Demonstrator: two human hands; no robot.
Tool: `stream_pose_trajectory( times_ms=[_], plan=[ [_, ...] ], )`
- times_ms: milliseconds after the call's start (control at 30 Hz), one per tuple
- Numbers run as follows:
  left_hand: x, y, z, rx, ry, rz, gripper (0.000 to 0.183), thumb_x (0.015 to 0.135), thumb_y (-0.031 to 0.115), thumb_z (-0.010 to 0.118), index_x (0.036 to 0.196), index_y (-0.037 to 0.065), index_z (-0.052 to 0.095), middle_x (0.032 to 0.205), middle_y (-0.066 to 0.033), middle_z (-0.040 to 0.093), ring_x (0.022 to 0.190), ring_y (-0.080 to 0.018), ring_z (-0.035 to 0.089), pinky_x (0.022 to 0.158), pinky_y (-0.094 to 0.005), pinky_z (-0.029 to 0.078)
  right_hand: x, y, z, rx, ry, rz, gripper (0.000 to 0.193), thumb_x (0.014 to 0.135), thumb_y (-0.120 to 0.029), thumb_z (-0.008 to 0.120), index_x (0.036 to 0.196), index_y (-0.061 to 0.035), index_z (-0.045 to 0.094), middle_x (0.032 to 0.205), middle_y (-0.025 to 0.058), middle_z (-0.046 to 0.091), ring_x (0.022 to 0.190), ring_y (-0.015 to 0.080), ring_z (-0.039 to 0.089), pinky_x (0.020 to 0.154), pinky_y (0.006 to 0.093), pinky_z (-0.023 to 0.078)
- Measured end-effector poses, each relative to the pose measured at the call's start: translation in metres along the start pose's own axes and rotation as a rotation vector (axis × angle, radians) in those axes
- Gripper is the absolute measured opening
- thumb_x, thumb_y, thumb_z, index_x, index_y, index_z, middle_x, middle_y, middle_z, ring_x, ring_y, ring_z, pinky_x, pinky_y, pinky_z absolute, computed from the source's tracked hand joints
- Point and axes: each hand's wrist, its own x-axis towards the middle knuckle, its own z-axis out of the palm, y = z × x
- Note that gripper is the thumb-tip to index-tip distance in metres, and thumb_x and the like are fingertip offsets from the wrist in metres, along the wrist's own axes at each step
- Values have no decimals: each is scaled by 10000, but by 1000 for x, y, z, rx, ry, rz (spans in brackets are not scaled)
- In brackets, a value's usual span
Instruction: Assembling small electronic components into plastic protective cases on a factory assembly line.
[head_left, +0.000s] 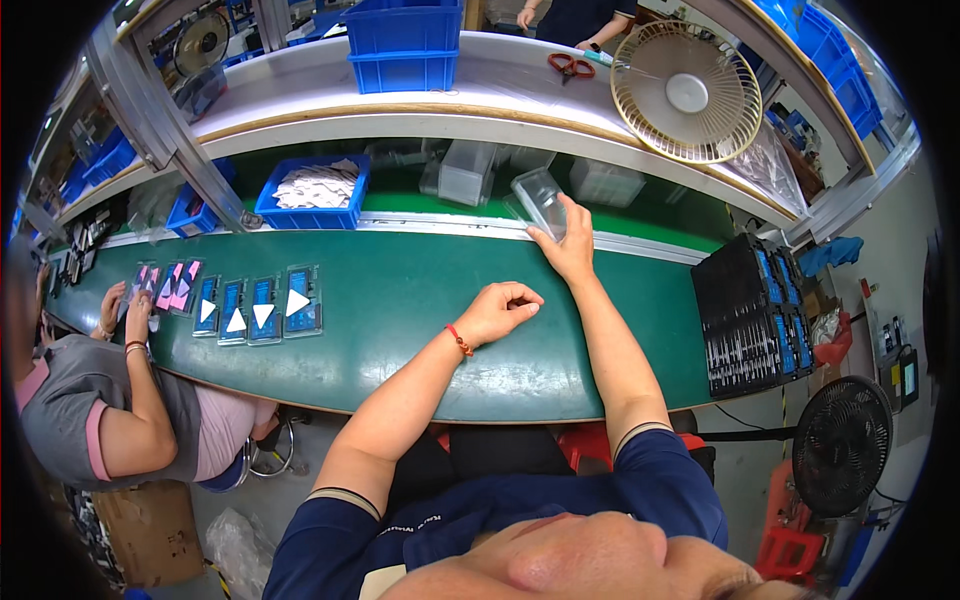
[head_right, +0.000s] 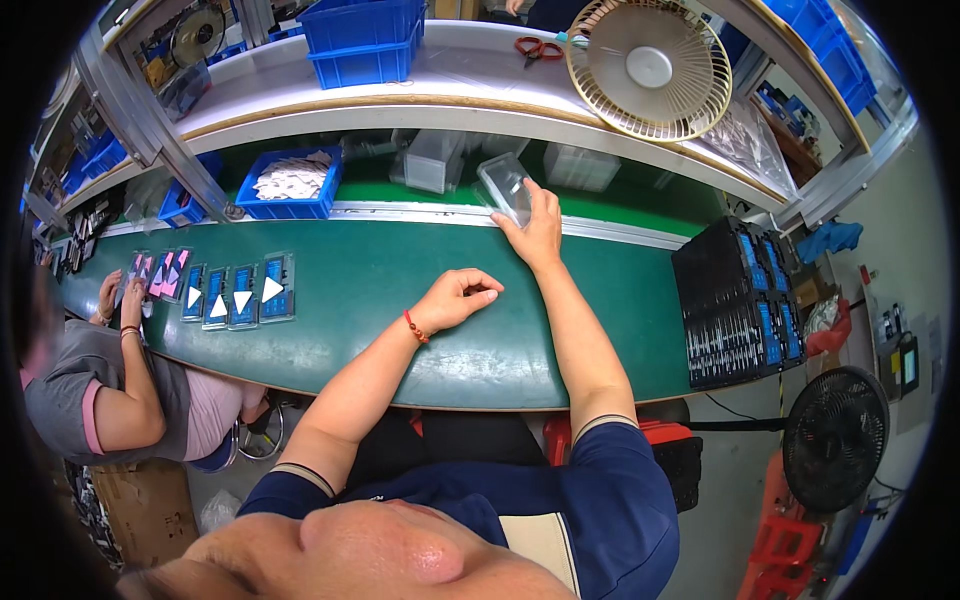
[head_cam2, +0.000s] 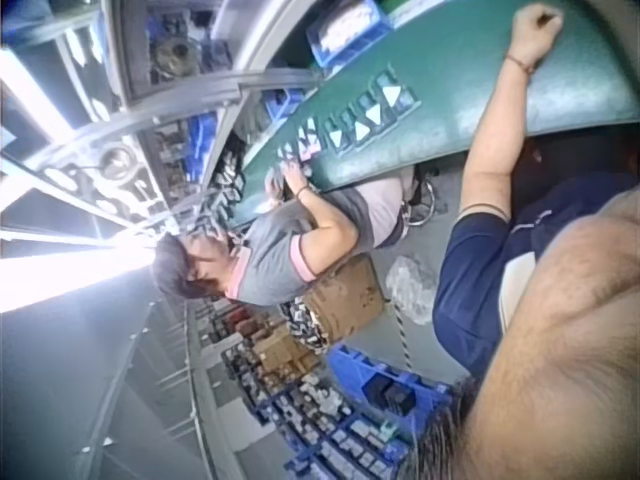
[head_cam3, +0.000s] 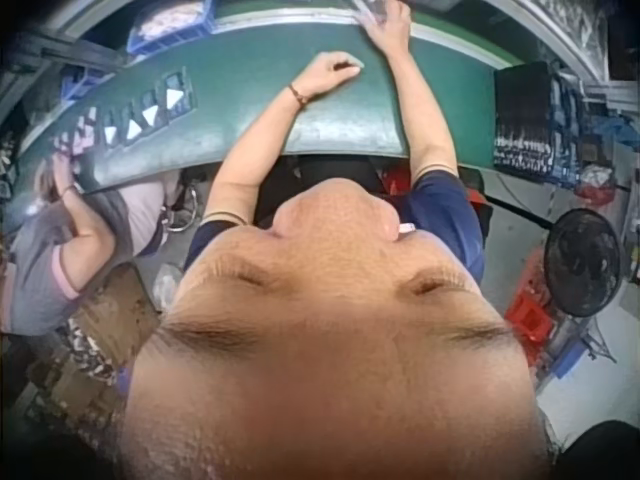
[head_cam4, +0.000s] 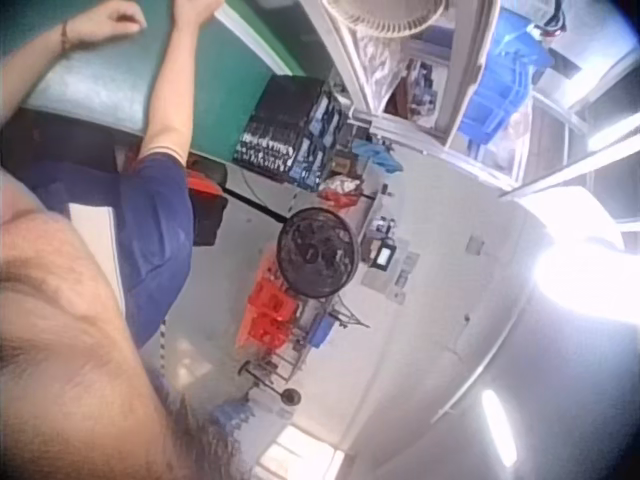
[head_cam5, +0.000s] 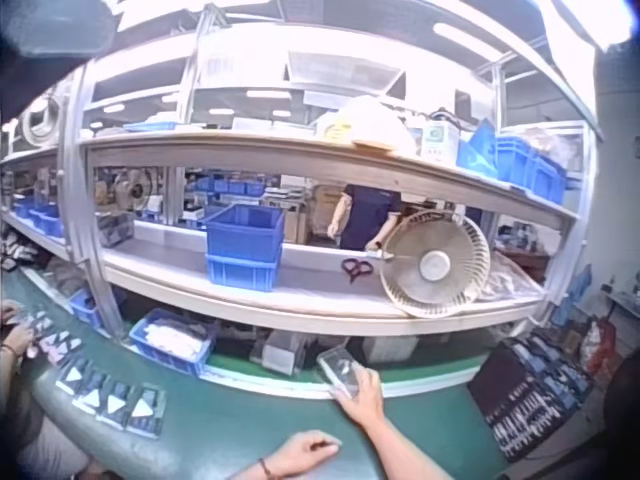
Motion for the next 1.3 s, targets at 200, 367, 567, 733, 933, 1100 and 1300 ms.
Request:
stream_pose_trajectory(
  times_ms=[200,367,567,733,933,1100,1300],
  plan=[
    [2,-15,-2,-233,182,-8,178,902,127,631,1037,11,637,861,-5,642,760,-55,562,688,-207,471,-11,-31,-16,130,77,15,645,750,-271,771,1282,-49,482,1125,148,529,1029,289,528,879,377,443],
    [6,2,-7,-576,502,206,205,882,146,669,987,50,520,866,2,588,704,-41,544,591,-176,445,-55,-83,-29,397,-259,178,650,772,-303,755,1289,-32,470,1147,184,542,1056,317,544,889,391,451],
    [7,0,-15,-564,557,124,166,862,161,697,859,79,553,773,30,575,659,-35,529,565,-172,435,-73,-86,-39,543,-381,176,541,862,-307,638,1315,-59,477,1186,127,547,1076,232,527,939,355,402],
    [4,0,-17,-594,496,38,150,870,185,688,829,76,593,746,28,584,654,-45,526,568,-202,446,-71,-80,-41,455,-364,331,444,807,-244,727,1171,-29,592,975,78,649,813,116,575,717,265,463],
    [5,-7,-19,-740,391,-29,154,894,191,654,825,66,597,748,13,599,662,-61,545,605,-224,462,-73,-81,-65,720,-313,659,382,805,-162,735,1138,-13,621,1007,112,657,808,112,609,715,228,485],
    [9,1,-14,-712,365,-98,153,912,189,622,825,67,597,753,5,611,663,-73,559,614,-234,470,-106,-28,-122,-446,152,285,434,730,-300,744,1089,-75,647,1130,171,599,1053,349,553,899,420,440],
    [6,5,-13,-550,353,-116,125,929,170,584,854,72,600,759,3,610,655,-86,569,594,-242,480,-107,-43,-122,-888,26,157,500,738,-336,745,1155,-87,626,1160,178,586,1077,357,535,935,441,419]
  ],
)
